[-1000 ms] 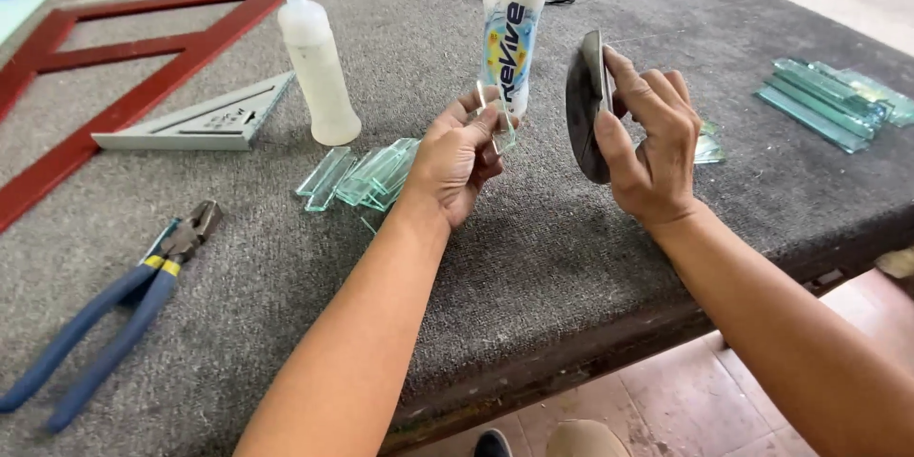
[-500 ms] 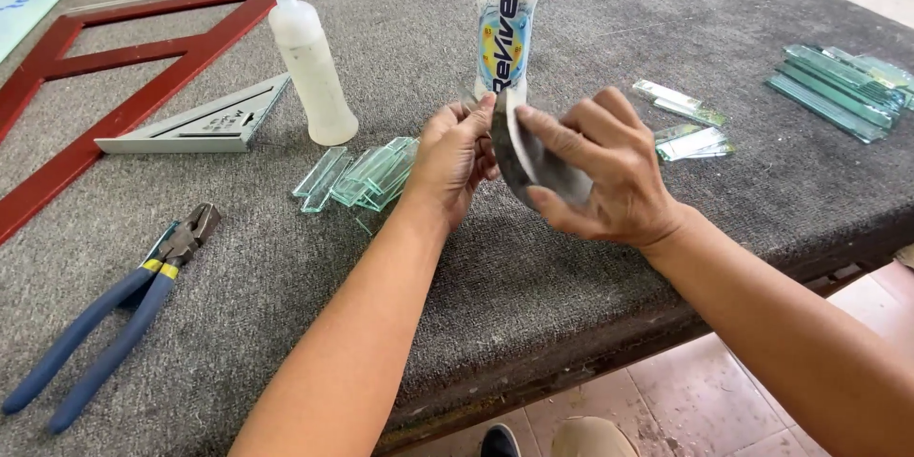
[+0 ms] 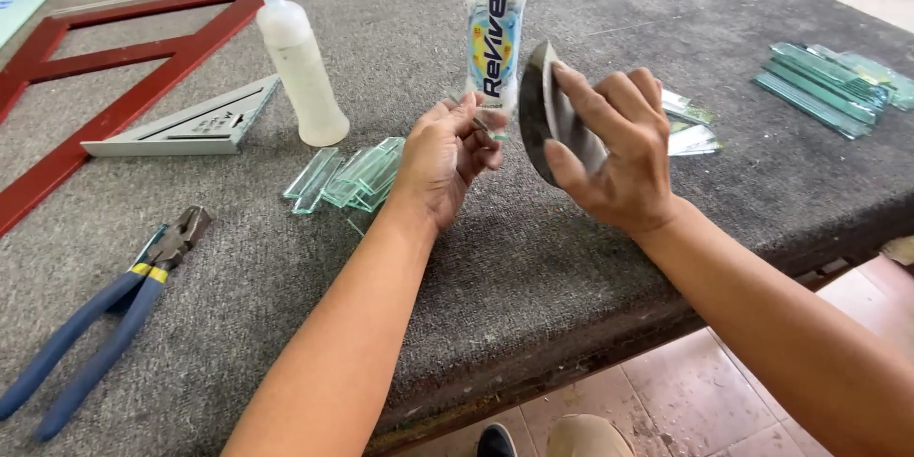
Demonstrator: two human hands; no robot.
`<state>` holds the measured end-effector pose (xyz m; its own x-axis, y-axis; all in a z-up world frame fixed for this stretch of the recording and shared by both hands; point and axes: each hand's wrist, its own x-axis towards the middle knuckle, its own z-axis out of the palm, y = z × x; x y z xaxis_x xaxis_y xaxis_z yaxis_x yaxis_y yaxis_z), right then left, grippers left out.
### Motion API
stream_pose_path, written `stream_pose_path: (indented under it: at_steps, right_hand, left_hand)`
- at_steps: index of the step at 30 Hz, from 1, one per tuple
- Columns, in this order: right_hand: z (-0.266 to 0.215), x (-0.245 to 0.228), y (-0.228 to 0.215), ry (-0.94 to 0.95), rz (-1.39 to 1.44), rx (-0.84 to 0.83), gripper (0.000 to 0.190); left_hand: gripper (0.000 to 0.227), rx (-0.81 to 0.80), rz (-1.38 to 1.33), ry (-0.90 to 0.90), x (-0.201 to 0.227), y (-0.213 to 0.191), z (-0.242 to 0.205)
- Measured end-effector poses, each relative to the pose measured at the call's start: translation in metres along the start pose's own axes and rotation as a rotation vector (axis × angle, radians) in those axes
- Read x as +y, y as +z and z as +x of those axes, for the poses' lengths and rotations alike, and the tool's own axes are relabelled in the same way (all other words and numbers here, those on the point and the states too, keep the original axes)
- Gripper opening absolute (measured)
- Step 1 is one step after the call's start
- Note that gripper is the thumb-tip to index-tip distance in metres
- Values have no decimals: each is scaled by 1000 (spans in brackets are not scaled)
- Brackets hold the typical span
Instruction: Grinding the edges of small rectangular glass pieces using a handheld abrasive stone on a workshop table.
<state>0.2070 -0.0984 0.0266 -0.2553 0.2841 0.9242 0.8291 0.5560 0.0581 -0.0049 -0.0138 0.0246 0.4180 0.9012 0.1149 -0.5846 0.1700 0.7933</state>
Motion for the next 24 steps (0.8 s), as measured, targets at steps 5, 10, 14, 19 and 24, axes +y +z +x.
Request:
stream_pose_path:
  at_steps: [5,10,14,19,24]
  right_hand:
    - [6,-12,-14,53,117,25,66]
    - [-7,-7,9,-62,98,-64,71]
    - [11,-7,1,73,-66,-23,66]
    - [1,-17,-2,-81,28,-54,73]
    - [20,-17,-9,40,45,26,60]
  left_hand:
    - [21,-55,-33,13,-5,-7,7]
    - [17,-96,1,6,-14,-16,16]
    - [13,-119,-24,-92,5,-2,-2]
    - [10,-176,-44,-32,0,-3,-3]
    - [17,-224,165,-36,4,3,-13]
